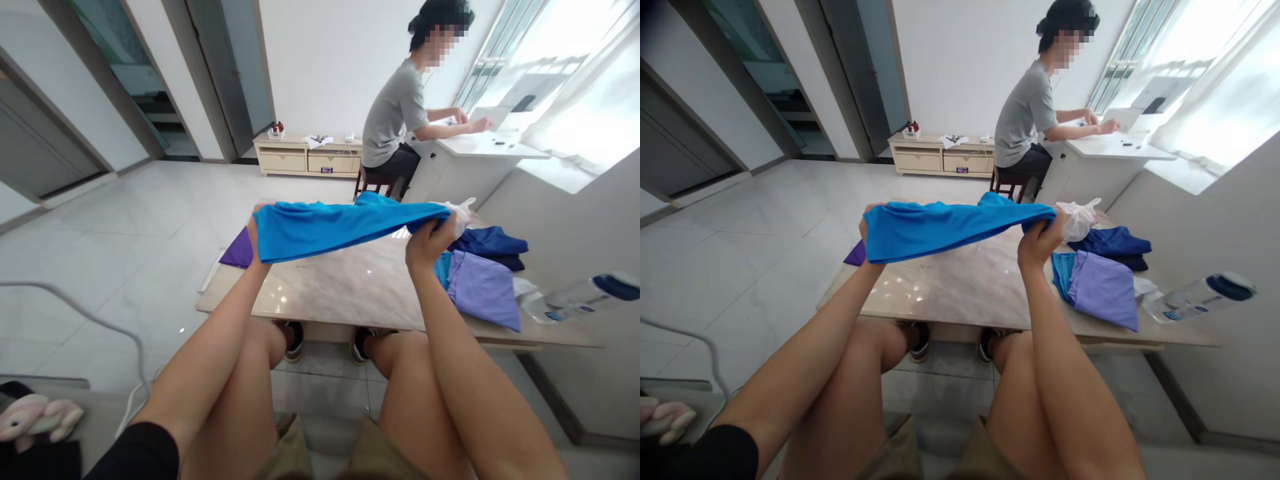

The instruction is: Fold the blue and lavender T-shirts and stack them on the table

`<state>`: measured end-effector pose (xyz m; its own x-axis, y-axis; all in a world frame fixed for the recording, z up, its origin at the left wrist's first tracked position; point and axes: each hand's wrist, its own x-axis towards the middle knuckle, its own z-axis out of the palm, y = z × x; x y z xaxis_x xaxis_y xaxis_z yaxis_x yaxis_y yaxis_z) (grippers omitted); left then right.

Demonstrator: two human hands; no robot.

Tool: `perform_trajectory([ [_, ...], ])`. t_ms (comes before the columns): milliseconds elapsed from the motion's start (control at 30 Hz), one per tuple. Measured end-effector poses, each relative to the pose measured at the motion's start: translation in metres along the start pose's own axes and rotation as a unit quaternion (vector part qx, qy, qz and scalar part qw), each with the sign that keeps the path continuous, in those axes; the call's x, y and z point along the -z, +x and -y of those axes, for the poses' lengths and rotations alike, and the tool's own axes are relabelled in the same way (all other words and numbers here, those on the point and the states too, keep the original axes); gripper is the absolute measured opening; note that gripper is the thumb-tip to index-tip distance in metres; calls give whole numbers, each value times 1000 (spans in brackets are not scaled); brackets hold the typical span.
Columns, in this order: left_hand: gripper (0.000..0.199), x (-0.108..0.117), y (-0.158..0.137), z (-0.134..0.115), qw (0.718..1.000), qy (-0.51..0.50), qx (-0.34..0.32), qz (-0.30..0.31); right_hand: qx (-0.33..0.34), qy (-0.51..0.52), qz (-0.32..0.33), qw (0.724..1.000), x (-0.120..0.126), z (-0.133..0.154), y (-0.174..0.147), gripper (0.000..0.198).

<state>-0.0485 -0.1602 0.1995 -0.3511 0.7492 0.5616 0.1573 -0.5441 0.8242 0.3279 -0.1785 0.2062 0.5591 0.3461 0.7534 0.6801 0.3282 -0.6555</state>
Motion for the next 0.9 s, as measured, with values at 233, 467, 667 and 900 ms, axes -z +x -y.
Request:
perform_trajectory([
  [233,34,11,-20,42,940,261,46,215,-100,-83,230,964,2,-39,-25,31],
  [467,25,26,-31,72,669,448,221,550,-179,-198,744,612,18,-61,-40,26],
  [667,50,26,-42,86,607,434,255,615,-223,-186,841,457,12,-61,-54,51],
  [900,74,-3,-55,97,662,437,151,590,-40,-252,783,567,-20,-50,-78,74],
])
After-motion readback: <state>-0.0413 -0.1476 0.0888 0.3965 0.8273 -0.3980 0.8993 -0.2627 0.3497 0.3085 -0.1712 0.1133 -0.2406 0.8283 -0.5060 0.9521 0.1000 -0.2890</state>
